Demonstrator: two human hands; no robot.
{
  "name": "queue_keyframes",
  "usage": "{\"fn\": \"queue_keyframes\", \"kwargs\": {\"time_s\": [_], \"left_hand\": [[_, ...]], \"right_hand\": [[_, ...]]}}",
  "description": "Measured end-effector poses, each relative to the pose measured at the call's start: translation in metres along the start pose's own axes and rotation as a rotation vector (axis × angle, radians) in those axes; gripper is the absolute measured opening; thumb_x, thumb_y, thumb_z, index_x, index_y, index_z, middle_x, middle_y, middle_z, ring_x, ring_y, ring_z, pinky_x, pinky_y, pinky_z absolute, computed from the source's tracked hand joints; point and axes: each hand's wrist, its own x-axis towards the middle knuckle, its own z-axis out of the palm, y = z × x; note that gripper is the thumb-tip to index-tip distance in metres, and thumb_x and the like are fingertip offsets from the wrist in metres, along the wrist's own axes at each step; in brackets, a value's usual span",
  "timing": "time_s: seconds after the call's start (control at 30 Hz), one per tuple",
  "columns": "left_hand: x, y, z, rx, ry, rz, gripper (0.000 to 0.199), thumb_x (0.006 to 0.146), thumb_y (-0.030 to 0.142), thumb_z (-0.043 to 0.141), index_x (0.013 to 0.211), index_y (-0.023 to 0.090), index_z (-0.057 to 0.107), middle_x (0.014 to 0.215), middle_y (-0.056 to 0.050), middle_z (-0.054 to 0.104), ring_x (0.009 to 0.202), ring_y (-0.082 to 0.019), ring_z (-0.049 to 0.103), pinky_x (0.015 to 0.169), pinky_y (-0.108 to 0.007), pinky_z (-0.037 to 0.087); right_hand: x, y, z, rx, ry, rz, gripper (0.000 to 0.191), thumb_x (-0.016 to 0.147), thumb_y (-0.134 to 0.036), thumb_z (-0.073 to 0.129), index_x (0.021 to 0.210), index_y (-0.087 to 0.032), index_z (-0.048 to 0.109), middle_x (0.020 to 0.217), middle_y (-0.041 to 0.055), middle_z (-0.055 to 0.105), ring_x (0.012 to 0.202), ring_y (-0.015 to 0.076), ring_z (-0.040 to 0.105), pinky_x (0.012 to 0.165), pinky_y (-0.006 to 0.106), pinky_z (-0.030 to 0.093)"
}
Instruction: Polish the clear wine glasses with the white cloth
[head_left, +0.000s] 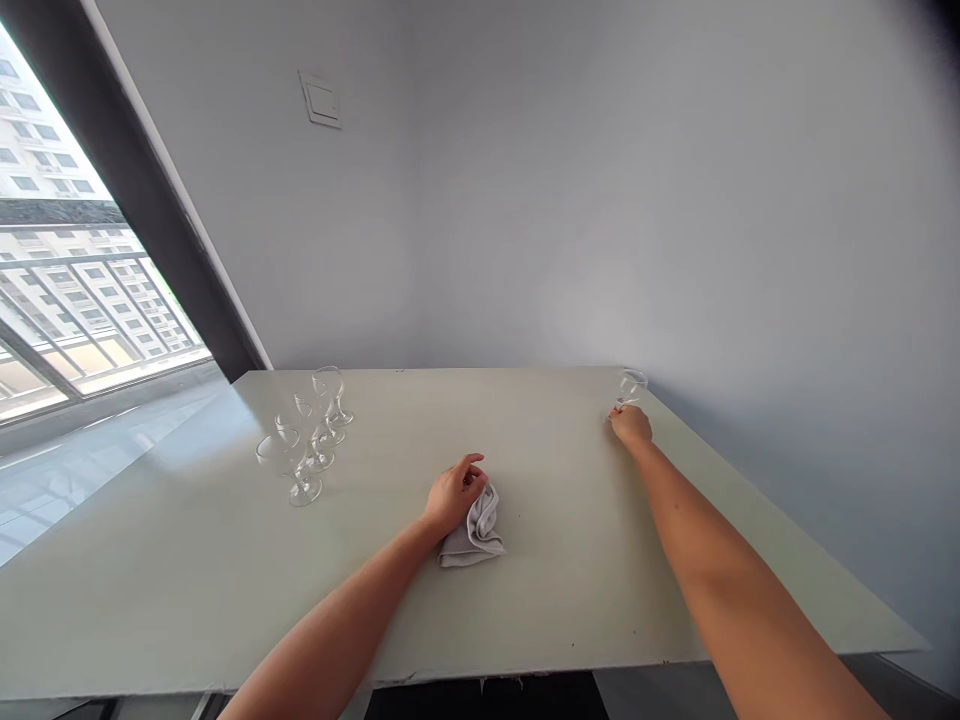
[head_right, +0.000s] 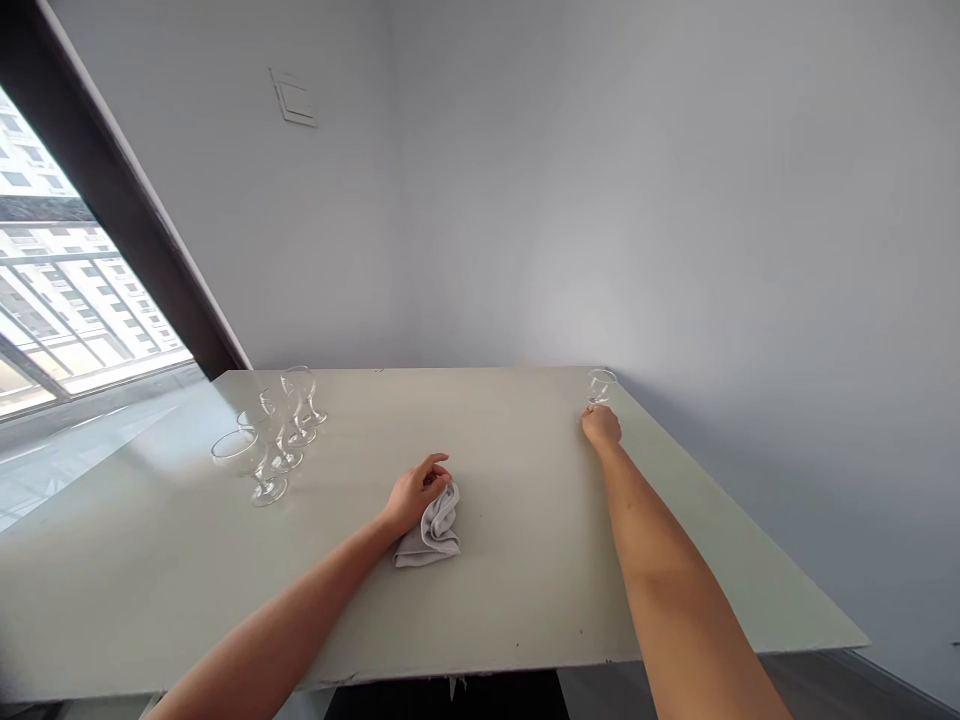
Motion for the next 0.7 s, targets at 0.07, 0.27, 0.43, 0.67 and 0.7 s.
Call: {"fn": "queue_keyframes", "kwargs": {"time_s": [0.07,0.27,0.43,0.67,0.7], "left_hand": [[0.000,0.002,0.000,-0.006,-0.001,-0.012,0.034,0.081,0.030,0.039,0.113,0.027,0.049,0.090,0.003,0.064,0.075,-0.010,0.056,0.069,-0.021,0.041],[0.001,0.005,0.000,-0.039,0.030,-0.039,0.036,0.079,0.018,0.036,0.109,0.027,0.053,0.092,0.004,0.065,0.083,-0.011,0.057,0.075,-0.021,0.041],[0.001,0.000,0.001,-0.051,0.065,-0.007,0.033,0.077,0.019,0.041,0.105,0.026,0.055,0.087,0.003,0.064,0.075,-0.011,0.056,0.070,-0.022,0.042],[-0.005,0.000,0.006,-0.201,0.122,0.006,0.034,0.071,0.020,0.048,0.105,0.026,0.054,0.090,0.001,0.061,0.068,-0.009,0.053,0.065,-0.022,0.043],[-0.006,0.000,0.007,-0.273,0.137,-0.002,0.035,0.071,0.018,0.047,0.105,0.025,0.053,0.090,0.000,0.060,0.068,-0.009,0.053,0.066,-0.022,0.043]], "right_hand": [[0.000,0.002,-0.005,0.039,0.008,0.011,0.019,0.075,-0.026,0.051,0.082,-0.014,0.063,0.078,0.0114,0.063,0.079,0.0235,0.060,0.064,0.029,0.041],[-0.031,-0.009,-0.013,0.178,0.085,0.001,0.035,0.083,-0.031,0.033,0.097,-0.011,0.059,0.081,0.0147,0.062,0.079,0.0231,0.058,0.064,0.031,0.040],[-0.114,-0.040,0.014,0.305,-0.203,-0.204,0.050,0.075,-0.058,0.043,0.056,-0.016,0.062,0.050,0.0062,0.058,0.046,0.0155,0.053,0.051,0.027,0.038],[-0.245,-0.078,0.037,0.587,-0.878,-0.447,0.042,0.060,-0.053,0.065,0.037,-0.020,0.051,0.034,0.0002,0.049,0.032,0.0116,0.043,0.041,0.027,0.033],[-0.254,-0.081,0.038,0.678,-0.813,-0.391,0.040,0.057,-0.050,0.067,0.038,-0.020,0.049,0.034,-0.0012,0.047,0.033,0.0112,0.042,0.039,0.026,0.031]]}}
